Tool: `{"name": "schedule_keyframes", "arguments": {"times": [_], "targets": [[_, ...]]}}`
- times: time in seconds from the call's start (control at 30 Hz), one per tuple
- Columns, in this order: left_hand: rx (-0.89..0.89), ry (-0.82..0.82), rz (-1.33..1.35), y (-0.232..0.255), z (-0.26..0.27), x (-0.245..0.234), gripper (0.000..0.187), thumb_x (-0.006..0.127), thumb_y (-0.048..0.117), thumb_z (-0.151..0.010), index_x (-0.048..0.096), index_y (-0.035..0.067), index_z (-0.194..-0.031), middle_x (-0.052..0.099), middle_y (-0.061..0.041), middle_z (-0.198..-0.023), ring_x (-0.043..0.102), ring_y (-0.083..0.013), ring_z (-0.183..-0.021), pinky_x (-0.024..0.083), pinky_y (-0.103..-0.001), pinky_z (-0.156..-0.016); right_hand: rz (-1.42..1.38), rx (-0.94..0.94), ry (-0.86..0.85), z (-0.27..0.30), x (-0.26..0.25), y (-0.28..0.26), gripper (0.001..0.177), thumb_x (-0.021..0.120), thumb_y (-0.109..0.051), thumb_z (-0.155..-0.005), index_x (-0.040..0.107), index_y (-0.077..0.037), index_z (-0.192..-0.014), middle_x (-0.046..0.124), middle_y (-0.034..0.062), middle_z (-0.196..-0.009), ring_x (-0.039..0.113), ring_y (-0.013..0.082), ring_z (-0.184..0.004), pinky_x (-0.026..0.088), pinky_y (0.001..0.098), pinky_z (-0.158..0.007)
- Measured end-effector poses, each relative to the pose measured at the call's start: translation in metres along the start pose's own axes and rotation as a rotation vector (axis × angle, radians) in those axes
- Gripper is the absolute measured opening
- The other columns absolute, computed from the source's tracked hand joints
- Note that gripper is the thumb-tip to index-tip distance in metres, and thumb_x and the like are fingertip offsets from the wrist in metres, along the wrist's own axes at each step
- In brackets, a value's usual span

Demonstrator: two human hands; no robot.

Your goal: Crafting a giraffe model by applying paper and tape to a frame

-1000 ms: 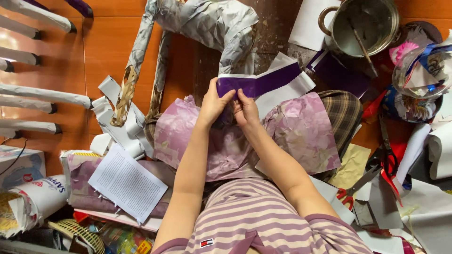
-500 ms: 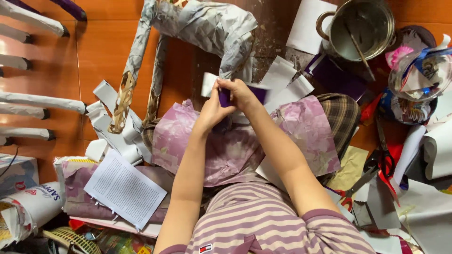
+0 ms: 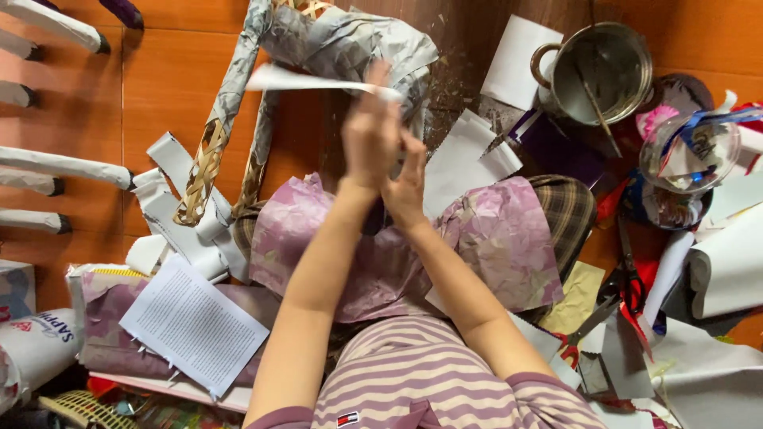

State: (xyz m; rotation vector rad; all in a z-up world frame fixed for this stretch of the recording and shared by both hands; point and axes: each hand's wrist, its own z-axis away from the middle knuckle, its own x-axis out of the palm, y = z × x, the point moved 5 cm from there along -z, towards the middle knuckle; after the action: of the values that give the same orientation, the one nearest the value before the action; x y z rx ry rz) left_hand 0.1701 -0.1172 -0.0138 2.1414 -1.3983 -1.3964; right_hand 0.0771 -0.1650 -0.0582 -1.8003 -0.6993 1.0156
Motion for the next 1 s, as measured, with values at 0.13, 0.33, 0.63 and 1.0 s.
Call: {"name": "schedule_keyframes", "arguments": {"times": [0.13,0.33,0.63,1.0], "targets": [[0.269,-0.080,-0.323,0.049,0.041,0.048,0.075,0.057,-0.005,-0.098,0.034,0.034,-0.158,0.076,-0.004,-0.113,0.076,-0.0157,-0.084,0.062,-0.027,-0.067,-0.262,0.202,0.118,0.012,0.015,0.069,0.057,0.073,-0.032,-0.095,0.044,-0.006,-0.137,0.052,0.0152,-0.129,0.053,0.0309,-0.122,0.045,0.0467,-0.113],[-0.123,-0.093,0.212,-0.042,0.068,0.017,0.069,0.084,0.006,-0.082,0.050,-0.004,-0.141,0.053,-0.028,-0.136,0.046,-0.0455,-0.136,0.032,-0.049,-0.120,-1.066,0.848,0.438,0.041,0.029,0.155,0.017,0.073,-0.005,-0.092,0.071,0.003,-0.108,0.074,0.0259,-0.092,0.076,0.0339,-0.083,0.062,0.0489,-0.083],[-1.044,-0.402,0.753,-0.090,0.099,0.027,0.120,0.097,0.021,-0.078,0.013,0.021,-0.165,0.050,-0.037,-0.141,0.070,-0.0408,-0.106,0.061,-0.052,-0.081,-0.733,0.732,0.508,0.006,-0.018,0.097,0.034,0.060,-0.023,-0.106,0.066,0.001,-0.129,0.067,0.0255,-0.125,0.063,0.0247,-0.117,0.051,0.0463,-0.107],[-0.910,-0.570,0.397,-0.058,0.082,0.020,0.092,0.095,0.042,-0.076,0.046,0.024,-0.152,0.068,-0.017,-0.119,0.069,-0.0327,-0.111,0.059,-0.046,-0.083,-0.819,0.704,0.939,0.017,-0.160,0.257,0.025,0.074,-0.006,-0.094,0.066,-0.005,-0.118,0.075,0.0168,-0.102,0.078,0.0307,-0.092,0.069,0.0449,-0.078]]}}
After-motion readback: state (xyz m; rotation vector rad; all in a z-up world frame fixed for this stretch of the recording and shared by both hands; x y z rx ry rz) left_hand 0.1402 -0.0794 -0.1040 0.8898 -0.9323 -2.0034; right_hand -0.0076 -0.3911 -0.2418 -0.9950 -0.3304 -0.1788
